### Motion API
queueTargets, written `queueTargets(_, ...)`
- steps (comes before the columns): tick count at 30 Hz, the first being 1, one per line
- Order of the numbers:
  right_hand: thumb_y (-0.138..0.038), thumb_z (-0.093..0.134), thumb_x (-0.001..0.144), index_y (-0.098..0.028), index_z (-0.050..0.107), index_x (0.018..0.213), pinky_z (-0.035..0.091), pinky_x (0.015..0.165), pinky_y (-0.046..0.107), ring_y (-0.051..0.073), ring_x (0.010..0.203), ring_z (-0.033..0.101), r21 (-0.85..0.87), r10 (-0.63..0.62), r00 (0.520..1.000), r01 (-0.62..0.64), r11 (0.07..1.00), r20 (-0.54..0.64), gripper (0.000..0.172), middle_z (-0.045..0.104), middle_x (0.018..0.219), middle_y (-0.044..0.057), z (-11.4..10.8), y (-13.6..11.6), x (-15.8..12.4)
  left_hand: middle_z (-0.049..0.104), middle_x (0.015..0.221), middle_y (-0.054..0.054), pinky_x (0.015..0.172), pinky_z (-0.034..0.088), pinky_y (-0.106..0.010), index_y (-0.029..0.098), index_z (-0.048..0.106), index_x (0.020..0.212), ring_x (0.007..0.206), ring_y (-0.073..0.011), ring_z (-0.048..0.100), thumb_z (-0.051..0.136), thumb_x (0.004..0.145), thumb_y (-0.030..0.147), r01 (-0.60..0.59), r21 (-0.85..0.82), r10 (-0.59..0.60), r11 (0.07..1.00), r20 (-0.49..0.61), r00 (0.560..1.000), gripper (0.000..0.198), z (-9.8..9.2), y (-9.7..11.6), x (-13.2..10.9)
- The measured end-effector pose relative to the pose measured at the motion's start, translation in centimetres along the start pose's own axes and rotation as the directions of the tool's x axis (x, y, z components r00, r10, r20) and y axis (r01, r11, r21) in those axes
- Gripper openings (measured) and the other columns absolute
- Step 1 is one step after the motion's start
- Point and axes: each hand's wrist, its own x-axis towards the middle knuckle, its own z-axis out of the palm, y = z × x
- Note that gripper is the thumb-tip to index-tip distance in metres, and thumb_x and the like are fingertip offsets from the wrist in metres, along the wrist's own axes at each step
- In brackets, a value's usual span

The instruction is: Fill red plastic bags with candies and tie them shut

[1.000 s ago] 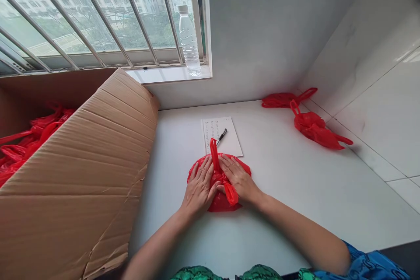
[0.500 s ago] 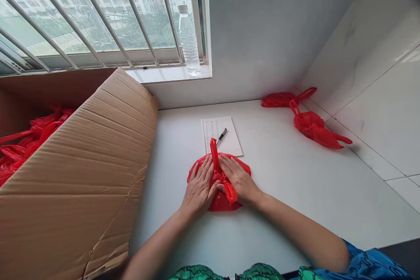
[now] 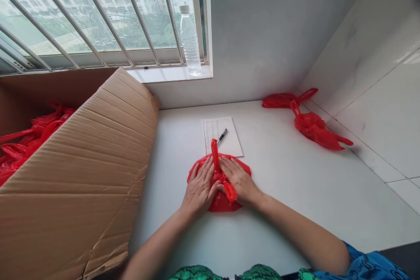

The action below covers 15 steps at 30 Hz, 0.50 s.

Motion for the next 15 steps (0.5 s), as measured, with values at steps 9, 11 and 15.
queueTargets(9,-0.046,0.040,0.099,-0.004,0.033,0.150,0.031,0.120,0.047,0.027,0.144,0.033,-0.006,0.004,1.000,-0.004,1.000,-0.009,0.066,0.042,0.152,0.016,-0.07,-0.09,-0.03,0.029,0.159,-0.008,0.123,0.016,-0.042,0.016,0.019,0.156,0.148,-0.0210,0.025,0.038,0.101,0.037,-0.011,0.012,0.011,1.000,-0.014,1.000,0.061,0.24,-0.15,-0.23)
queueTargets(11,-0.046,0.040,0.099,-0.004,0.034,0.150,0.031,0.120,0.047,0.027,0.144,0.034,-0.006,0.005,1.000,-0.005,1.000,-0.011,0.066,0.043,0.151,0.016,-0.05,-0.12,-0.03,0.030,0.159,-0.008,0.123,0.016,-0.042,0.016,0.021,0.155,0.148,-0.0209,0.025,0.038,0.101,0.036,-0.013,0.017,0.013,1.000,-0.016,1.000,0.060,0.33,-0.17,-0.22)
queueTargets(15,-0.046,0.040,0.099,-0.005,0.034,0.150,0.032,0.120,0.048,0.027,0.143,0.035,-0.008,0.006,1.000,-0.006,1.000,-0.015,0.066,0.044,0.151,0.015,0.02,-0.11,-0.04,0.034,0.157,-0.008,0.123,0.017,-0.042,0.015,0.023,0.155,0.147,-0.0213,0.027,0.038,0.101,0.037,-0.019,0.023,0.020,1.000,-0.019,1.000,0.060,0.45,-0.27,-0.25)
